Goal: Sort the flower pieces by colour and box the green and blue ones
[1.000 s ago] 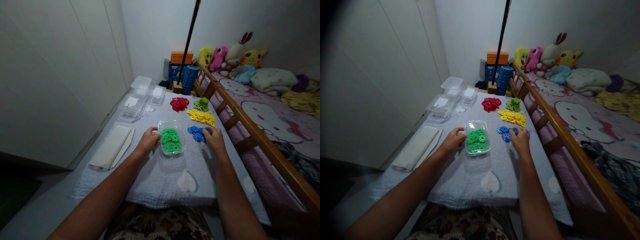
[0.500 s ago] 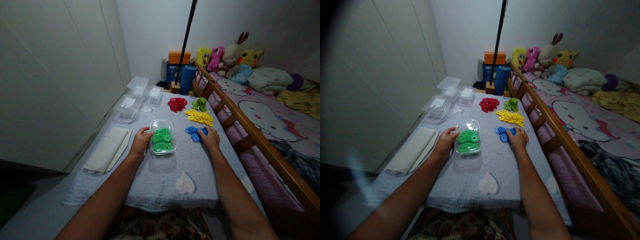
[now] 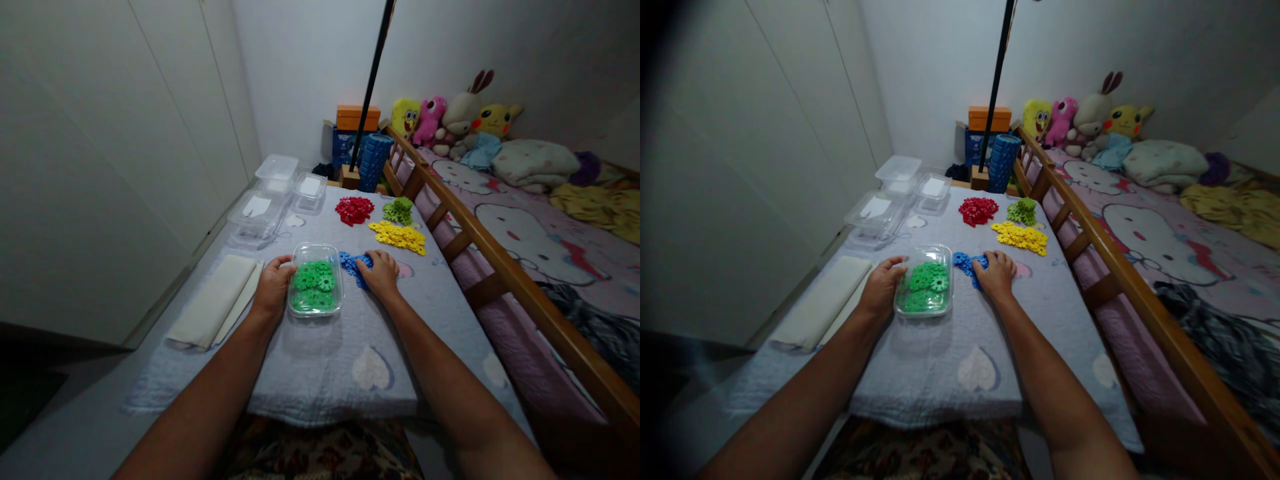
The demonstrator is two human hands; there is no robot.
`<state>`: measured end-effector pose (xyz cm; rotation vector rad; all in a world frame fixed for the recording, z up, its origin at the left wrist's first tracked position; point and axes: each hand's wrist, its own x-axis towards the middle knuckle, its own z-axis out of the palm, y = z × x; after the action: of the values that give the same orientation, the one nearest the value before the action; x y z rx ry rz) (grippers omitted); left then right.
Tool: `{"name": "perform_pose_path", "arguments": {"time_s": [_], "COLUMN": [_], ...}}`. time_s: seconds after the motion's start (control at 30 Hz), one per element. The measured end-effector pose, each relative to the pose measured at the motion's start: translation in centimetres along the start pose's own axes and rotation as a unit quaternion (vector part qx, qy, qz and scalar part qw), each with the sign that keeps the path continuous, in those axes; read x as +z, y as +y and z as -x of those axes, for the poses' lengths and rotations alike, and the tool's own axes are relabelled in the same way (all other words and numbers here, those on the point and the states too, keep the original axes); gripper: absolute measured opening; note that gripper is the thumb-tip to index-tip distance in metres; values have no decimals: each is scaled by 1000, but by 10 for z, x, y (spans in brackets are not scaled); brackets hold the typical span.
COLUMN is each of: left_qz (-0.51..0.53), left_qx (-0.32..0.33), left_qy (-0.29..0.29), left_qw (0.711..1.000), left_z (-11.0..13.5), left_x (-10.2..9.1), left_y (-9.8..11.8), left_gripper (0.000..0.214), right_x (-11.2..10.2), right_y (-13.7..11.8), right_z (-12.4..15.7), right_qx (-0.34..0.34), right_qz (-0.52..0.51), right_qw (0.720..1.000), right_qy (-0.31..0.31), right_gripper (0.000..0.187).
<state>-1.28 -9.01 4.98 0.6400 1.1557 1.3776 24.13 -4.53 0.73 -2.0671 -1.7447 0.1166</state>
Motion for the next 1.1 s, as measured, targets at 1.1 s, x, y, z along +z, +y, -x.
{"name": "perform_pose_path", "arguments": {"time_s": [1.1], "left_qz": [15], "left_qx": [-34], "left_qy": [-255], "left_qw": [966], "left_z": [17], "left_x": [3], "left_y": [-9], "left_gripper": [58], "right_x": [-96], "right_y": [1], "right_z": [39], "right_qx": [33], "right_qz": [-306], "right_qw": [952], "right_qy": [5], "right_gripper": [51]}}
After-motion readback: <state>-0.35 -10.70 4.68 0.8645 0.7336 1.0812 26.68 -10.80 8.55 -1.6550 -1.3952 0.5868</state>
